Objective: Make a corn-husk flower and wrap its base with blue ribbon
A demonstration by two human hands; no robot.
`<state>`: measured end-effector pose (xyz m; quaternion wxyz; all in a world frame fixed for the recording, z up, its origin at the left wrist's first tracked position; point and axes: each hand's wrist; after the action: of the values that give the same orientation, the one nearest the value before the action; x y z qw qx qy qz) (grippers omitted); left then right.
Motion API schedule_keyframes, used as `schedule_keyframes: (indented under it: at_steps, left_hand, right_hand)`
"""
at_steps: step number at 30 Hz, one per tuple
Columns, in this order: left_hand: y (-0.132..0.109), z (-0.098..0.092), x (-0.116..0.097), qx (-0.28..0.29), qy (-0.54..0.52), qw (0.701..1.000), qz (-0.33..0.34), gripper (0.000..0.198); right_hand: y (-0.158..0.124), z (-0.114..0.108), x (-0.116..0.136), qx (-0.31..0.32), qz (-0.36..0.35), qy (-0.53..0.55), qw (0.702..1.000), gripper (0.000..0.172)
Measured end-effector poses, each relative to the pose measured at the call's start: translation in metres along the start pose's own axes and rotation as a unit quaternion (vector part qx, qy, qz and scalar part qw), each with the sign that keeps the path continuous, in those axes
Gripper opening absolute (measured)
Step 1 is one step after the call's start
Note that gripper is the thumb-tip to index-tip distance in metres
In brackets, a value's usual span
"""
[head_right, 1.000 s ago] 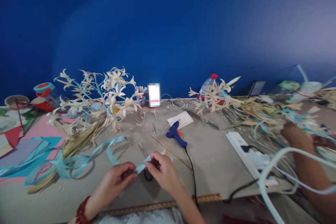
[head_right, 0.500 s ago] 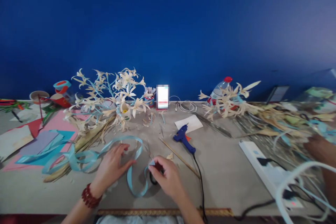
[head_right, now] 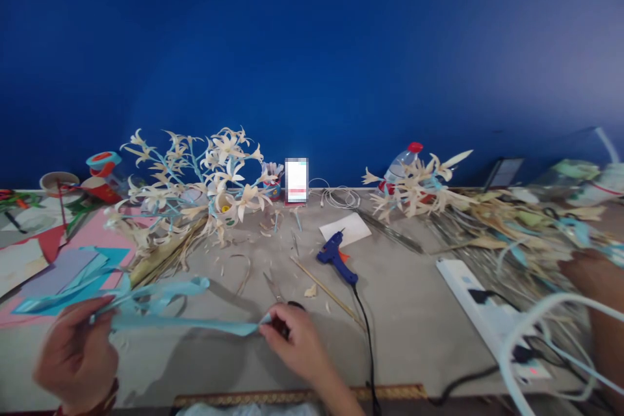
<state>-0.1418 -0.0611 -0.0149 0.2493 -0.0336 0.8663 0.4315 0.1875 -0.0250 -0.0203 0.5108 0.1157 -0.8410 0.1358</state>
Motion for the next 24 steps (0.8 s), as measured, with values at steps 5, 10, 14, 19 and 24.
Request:
schedule_keyframes:
  at_steps: [5,10,14,19,24]
  left_hand:
    - [-0.004,-0.010,0.028,-0.115,0.075,0.990,-0.020,0.009]
    - [-0.003,-0.008,0.027,0.052,0.165,0.985,-0.013,0.026]
    - [-0.006,0.007,-0.017,0.123,0.079,0.985,0.089,0.031]
    - [-0.018,0.030,-0.054,0.358,0.002,0.908,0.216,0.030]
    - [-0.019,0.038,-0.035,0.325,0.028,0.931,0.166,0.018]
  right_hand:
    - [0.004,0.015,0.009,0.058,-0.071,-0.096,0.991,0.011]
    - [0.004,0.017,0.007,0.084,-0.129,-0.156,0.976,0.007]
    - [0.002,0.019,0.002,0.080,-0.139,-0.172,0.972,0.010]
    - [0.001,0.018,0.004,-0.001,-0.106,-0.213,0.971,0.017]
    - [0.002,0.010,0.002,-0.046,-0.100,-0.200,0.974,0.016]
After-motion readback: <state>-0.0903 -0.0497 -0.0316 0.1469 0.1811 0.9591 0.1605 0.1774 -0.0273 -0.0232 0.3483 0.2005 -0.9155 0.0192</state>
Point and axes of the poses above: each hand's wrist, its own y-axis towards the middle knuckle, its own z-axis out of the palm, x = y × z, and after that the axes turned 7 degrees about z, right-handed
